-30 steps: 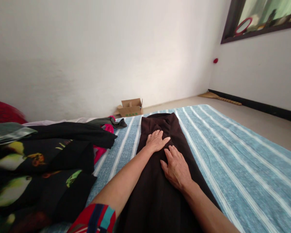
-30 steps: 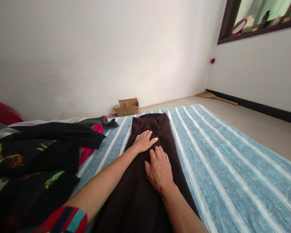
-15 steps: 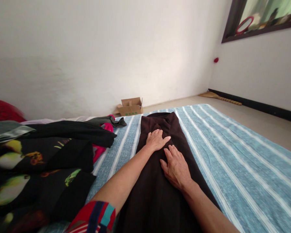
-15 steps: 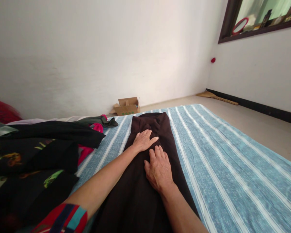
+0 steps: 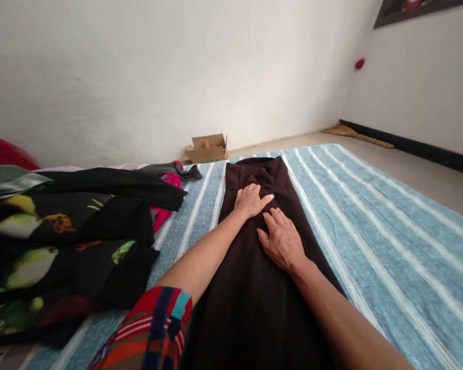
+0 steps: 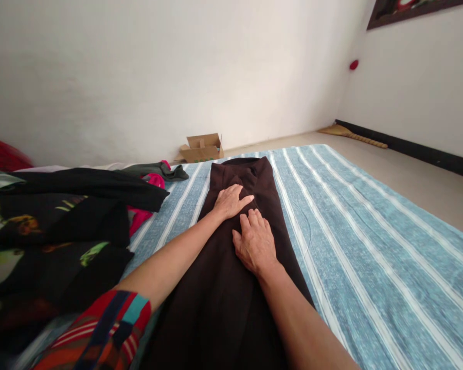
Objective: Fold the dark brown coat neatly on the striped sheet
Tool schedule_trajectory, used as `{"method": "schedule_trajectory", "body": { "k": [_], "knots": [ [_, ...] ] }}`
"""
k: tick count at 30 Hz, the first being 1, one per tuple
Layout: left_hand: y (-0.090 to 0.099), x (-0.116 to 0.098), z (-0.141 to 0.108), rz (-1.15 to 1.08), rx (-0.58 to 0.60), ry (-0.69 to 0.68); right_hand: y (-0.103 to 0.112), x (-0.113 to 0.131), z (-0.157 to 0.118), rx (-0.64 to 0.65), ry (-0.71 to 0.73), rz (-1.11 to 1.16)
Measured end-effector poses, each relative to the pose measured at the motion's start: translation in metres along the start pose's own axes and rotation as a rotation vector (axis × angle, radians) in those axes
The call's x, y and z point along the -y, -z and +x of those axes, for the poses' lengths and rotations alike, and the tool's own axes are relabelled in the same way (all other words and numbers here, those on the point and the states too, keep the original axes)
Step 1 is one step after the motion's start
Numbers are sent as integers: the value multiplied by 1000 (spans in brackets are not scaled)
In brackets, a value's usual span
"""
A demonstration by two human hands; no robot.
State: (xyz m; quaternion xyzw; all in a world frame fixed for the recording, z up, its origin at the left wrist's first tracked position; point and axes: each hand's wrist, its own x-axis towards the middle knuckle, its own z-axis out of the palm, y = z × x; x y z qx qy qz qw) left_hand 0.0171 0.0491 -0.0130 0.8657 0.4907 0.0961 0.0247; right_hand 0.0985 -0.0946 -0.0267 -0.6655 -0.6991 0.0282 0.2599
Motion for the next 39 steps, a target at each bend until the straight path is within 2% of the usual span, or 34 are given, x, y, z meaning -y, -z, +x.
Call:
{"method": "schedule_trajectory", "body": {
  "k": [7,12,15,18,21,25,28,34,39],
  "knots": [
    [-1,-3,1,-8,-13,-4,1,-3,-1,15,-4,-19],
    [18,-13,-10,18,-55,9,1,-3,-2,17,1,-38],
    [39,-18,-35,24,-73,-33,1,-4,-3,22,4,-41],
    [58,-21,-78,2,19,-97,0,-6,-4,22,21,-30],
    [68,-25,-128,-14,98,-122,-1,-9,-5,19,32,-24],
    [67,-35,-181,-36,214,-56,-1,-12,-4,22,40,-39],
    [58,-40,-202,-48,296,-43,-1,-14,-3,31,43,-49],
    [38,-37,-211,-22,245,-74,-1,-19,-2,36,64,-64],
    [46,-43,-215,-35,252,-59,-2,-21,-3,25,74,-64]
  ]
}}
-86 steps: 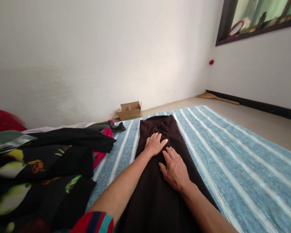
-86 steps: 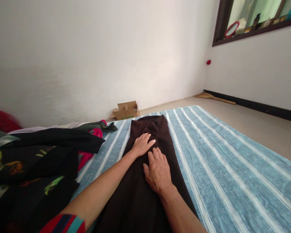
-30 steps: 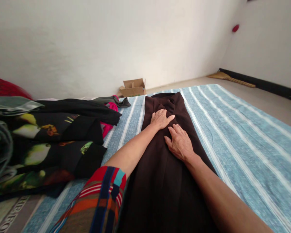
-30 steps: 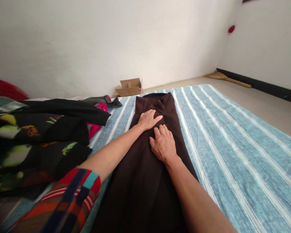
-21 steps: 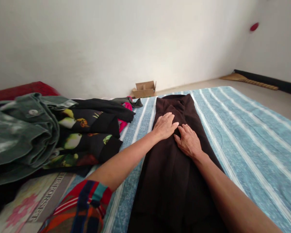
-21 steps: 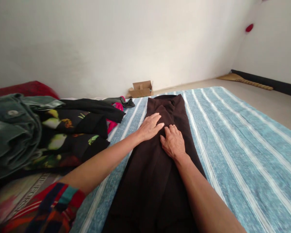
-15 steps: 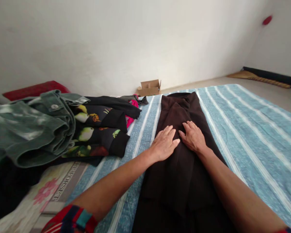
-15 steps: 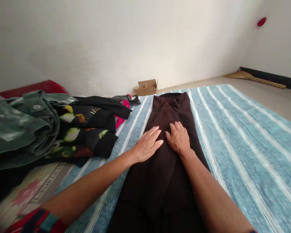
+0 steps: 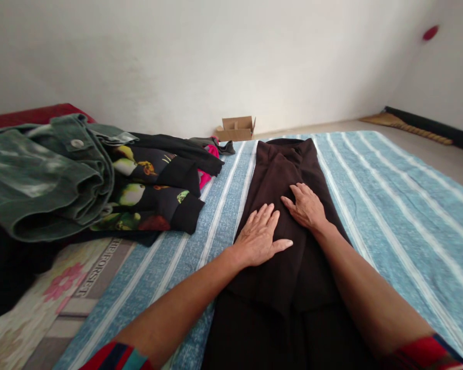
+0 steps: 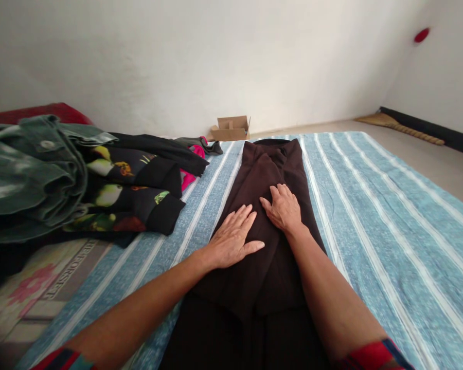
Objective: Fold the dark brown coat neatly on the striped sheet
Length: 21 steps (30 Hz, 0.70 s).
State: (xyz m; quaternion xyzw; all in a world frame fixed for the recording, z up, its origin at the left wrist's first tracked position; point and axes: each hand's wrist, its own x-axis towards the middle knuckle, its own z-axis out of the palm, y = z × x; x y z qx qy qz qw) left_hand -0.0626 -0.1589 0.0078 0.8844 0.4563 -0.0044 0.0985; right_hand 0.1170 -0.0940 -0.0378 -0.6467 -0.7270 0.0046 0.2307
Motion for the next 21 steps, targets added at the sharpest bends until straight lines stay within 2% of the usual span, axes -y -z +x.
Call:
{"method": "schedule_trajectory", "body": {
  "k": [5,9,14,21],
  "knots": [
    [13,-19,-25,-66,77,-57,1,0,0,6,-4,4],
    [6,-25,-39,-83,78,-100,1,-1,1,6,-9,3],
    [-7,-22,-39,-69,30,-105,2,0,1,18,-17,-7],
    [-7,-23,-38,-71,9,-105,3,-1,1,2,-3,2]
  ]
}}
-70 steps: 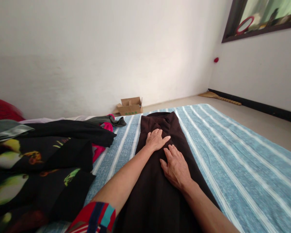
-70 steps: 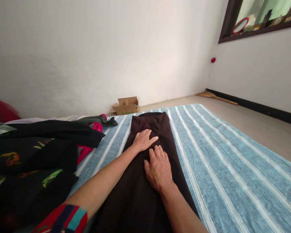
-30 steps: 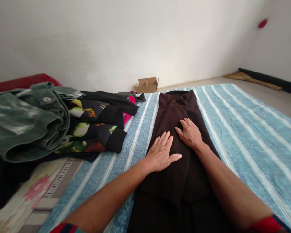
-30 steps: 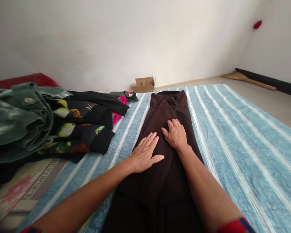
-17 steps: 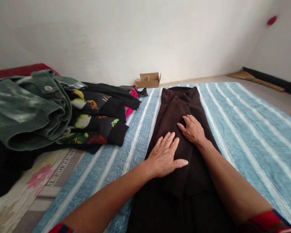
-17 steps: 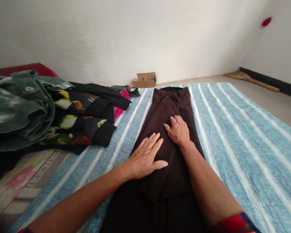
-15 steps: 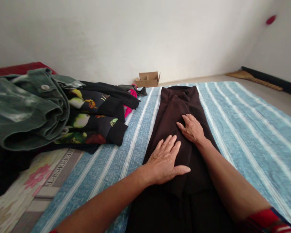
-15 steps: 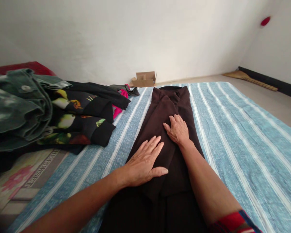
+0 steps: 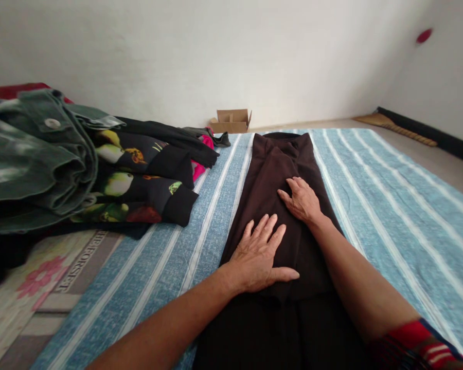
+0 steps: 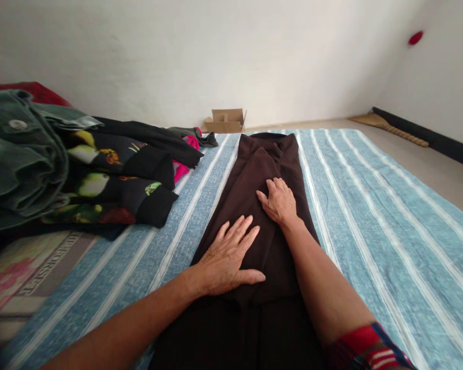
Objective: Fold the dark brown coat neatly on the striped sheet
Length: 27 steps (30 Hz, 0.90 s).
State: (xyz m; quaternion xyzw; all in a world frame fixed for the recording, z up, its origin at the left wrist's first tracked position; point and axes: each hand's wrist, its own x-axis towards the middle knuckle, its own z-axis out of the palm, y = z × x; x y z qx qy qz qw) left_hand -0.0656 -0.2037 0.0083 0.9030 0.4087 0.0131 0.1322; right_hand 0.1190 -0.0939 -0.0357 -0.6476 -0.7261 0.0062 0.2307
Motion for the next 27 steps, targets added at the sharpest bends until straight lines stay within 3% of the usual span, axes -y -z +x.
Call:
{"method": "schedule_trajectory", "body": {
  "k": [18,27],
  "knots": [
    [-7,3,-3,-10,-48,22,-2,1,-1,1,-1,-11],
    [2,-2,-9,-3,-46,97,-5,1,0,4,-4,-20]
  ]
}}
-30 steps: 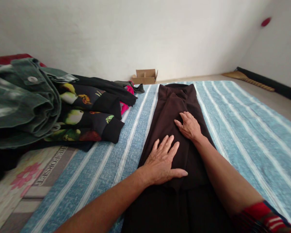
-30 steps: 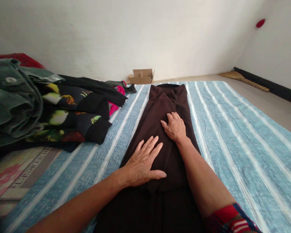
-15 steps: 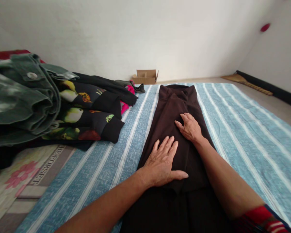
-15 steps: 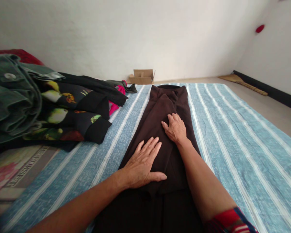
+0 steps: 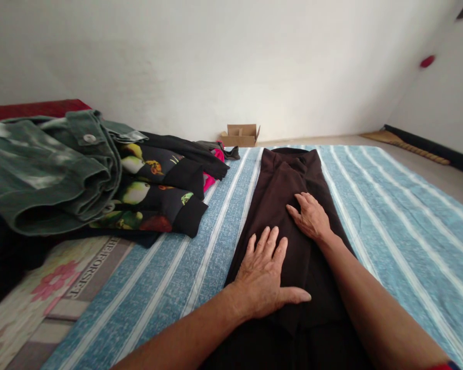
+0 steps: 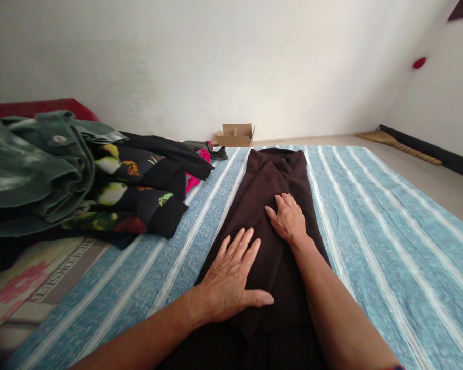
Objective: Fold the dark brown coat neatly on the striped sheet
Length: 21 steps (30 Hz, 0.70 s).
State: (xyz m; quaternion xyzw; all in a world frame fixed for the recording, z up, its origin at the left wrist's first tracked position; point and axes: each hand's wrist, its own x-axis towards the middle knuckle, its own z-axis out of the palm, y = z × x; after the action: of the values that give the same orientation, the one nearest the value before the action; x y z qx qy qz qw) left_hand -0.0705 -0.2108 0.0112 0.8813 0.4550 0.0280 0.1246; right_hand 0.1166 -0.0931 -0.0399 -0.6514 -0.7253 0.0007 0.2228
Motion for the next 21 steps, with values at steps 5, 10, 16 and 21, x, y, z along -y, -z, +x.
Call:
{"method": "schedule_trajectory", "body": {
  "k": [5,10,16,21],
  "knots": [
    [1,-4,-1,37,-34,40,-2,-1,0,-10,14,6],
    [-6,-4,1,59,-88,91,0,0,-2,-12,19,15],
    [-11,-1,1,38,-67,99,1,1,-2,1,7,11],
    [-10,-2,1,13,-41,107,0,0,-3,1,4,10]
  ]
}}
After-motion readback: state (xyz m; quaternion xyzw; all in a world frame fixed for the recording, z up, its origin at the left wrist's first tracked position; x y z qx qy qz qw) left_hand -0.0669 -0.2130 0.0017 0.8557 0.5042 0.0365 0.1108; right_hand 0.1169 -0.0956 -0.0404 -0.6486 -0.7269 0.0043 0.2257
